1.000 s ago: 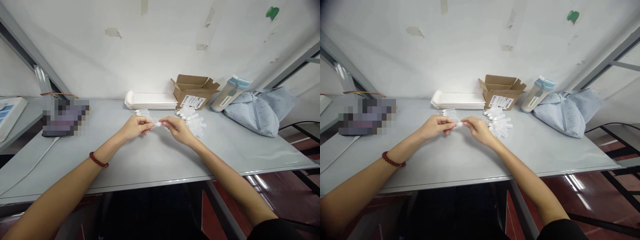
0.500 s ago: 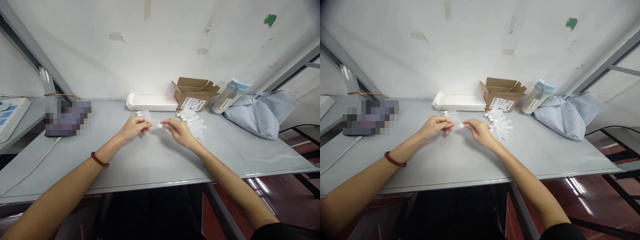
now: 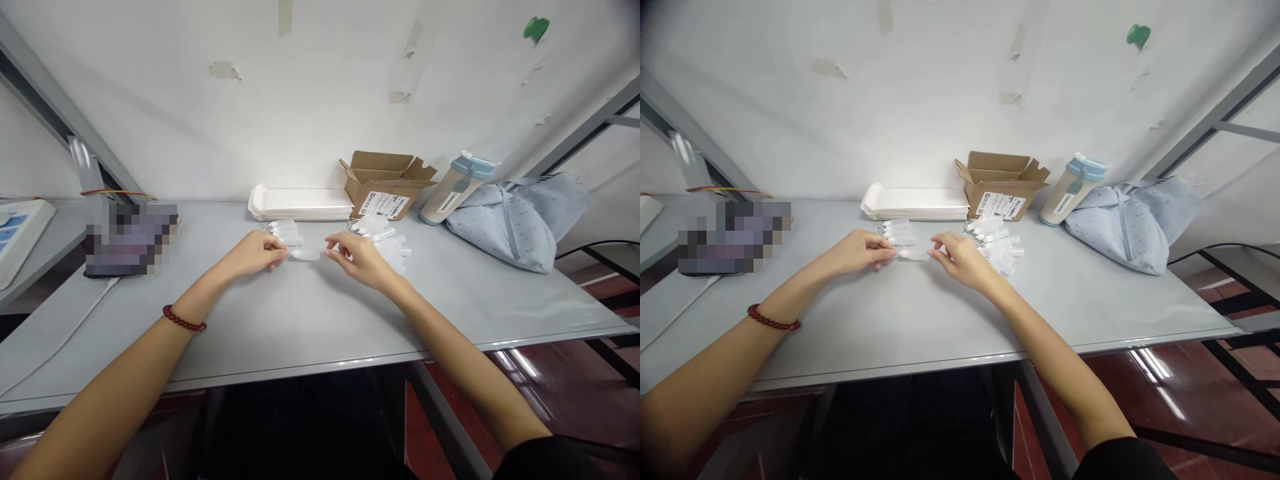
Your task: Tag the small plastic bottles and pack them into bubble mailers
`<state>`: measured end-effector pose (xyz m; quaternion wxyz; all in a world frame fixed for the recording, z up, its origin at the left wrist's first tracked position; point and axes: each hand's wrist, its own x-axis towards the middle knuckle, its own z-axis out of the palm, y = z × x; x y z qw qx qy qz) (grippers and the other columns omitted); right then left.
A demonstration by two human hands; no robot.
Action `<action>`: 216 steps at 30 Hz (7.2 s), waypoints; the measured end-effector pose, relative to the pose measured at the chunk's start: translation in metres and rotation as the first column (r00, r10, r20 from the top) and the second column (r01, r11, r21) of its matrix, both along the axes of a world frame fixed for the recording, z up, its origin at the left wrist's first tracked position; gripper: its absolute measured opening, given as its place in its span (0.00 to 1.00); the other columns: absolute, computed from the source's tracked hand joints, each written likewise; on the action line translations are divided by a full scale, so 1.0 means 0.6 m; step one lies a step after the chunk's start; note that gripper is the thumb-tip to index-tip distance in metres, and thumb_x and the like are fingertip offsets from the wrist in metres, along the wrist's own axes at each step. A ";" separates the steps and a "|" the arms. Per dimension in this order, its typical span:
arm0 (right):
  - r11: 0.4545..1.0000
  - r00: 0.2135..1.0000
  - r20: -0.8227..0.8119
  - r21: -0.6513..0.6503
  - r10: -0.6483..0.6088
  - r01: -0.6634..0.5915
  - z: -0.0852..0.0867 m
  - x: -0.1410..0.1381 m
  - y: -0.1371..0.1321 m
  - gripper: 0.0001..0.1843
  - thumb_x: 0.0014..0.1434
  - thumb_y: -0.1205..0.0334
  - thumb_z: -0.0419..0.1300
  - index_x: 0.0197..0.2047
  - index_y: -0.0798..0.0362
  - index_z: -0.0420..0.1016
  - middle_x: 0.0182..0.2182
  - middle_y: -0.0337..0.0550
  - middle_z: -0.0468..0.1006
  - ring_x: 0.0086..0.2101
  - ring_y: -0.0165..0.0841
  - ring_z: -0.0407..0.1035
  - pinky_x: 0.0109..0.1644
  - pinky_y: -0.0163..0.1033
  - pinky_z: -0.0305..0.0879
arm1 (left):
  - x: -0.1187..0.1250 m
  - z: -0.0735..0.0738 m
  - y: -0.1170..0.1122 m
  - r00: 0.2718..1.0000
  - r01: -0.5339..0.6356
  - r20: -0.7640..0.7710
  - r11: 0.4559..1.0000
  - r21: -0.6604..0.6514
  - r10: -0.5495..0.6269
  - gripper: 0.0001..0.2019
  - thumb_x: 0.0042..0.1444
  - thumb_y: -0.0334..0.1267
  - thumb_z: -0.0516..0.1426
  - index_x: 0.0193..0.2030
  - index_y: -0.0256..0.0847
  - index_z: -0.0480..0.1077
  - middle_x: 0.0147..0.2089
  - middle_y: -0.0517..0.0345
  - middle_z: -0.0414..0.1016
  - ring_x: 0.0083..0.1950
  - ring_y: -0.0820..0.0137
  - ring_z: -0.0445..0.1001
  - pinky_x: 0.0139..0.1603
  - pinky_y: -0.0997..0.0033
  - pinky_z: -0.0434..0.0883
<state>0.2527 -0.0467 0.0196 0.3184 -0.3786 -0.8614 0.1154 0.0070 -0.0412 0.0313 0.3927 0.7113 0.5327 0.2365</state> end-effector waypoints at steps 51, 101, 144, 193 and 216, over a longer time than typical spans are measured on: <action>0.976 0.982 0.185 -0.209 -0.025 0.064 0.048 0.020 -0.016 0.04 0.52 0.65 0.56 0.28 0.55 0.70 0.27 0.39 0.68 0.29 0.28 0.61 0.35 0.34 0.54 | 0.039 0.009 -0.034 0.990 -0.018 -0.131 0.964 0.264 0.054 0.15 0.54 0.43 0.53 0.20 0.41 0.60 0.21 0.63 0.62 0.24 0.74 0.60 0.27 0.71 0.58; 0.917 0.996 -0.012 -0.389 0.087 -0.085 0.039 -0.001 -0.028 0.15 0.61 0.62 0.48 0.29 0.56 0.72 0.22 0.35 0.67 0.25 0.26 0.59 0.32 0.33 0.53 | 0.052 0.021 -0.045 0.957 0.147 0.252 0.989 0.002 -0.142 0.09 0.54 0.42 0.57 0.32 0.38 0.72 0.29 0.59 0.74 0.27 0.74 0.70 0.30 0.71 0.70; 0.903 0.990 0.014 -0.413 0.139 -0.121 0.031 -0.015 -0.033 0.15 0.64 0.59 0.48 0.30 0.56 0.68 0.23 0.35 0.64 0.25 0.25 0.56 0.32 0.34 0.51 | 0.054 0.016 -0.046 0.975 0.063 0.215 0.998 -0.017 -0.057 0.07 0.53 0.38 0.57 0.30 0.37 0.72 0.27 0.60 0.72 0.26 0.74 0.70 0.30 0.72 0.68; 0.890 0.997 -0.072 -0.451 0.037 -0.066 0.019 -0.019 -0.029 0.19 0.64 0.53 0.49 0.28 0.57 0.69 0.20 0.34 0.63 0.22 0.24 0.54 0.29 0.33 0.51 | 0.053 0.017 -0.050 0.968 0.083 0.243 0.996 -0.043 -0.070 0.08 0.50 0.38 0.60 0.35 0.38 0.70 0.30 0.60 0.73 0.28 0.74 0.72 0.33 0.71 0.70; 0.879 0.998 -0.027 -0.471 0.065 -0.070 0.012 -0.017 -0.029 0.18 0.64 0.54 0.51 0.34 0.58 0.74 0.22 0.35 0.65 0.24 0.25 0.57 0.32 0.33 0.53 | 0.064 0.006 -0.058 0.992 0.000 0.129 0.999 -0.040 0.006 0.06 0.53 0.36 0.55 0.30 0.37 0.70 0.28 0.57 0.75 0.26 0.73 0.72 0.27 0.72 0.68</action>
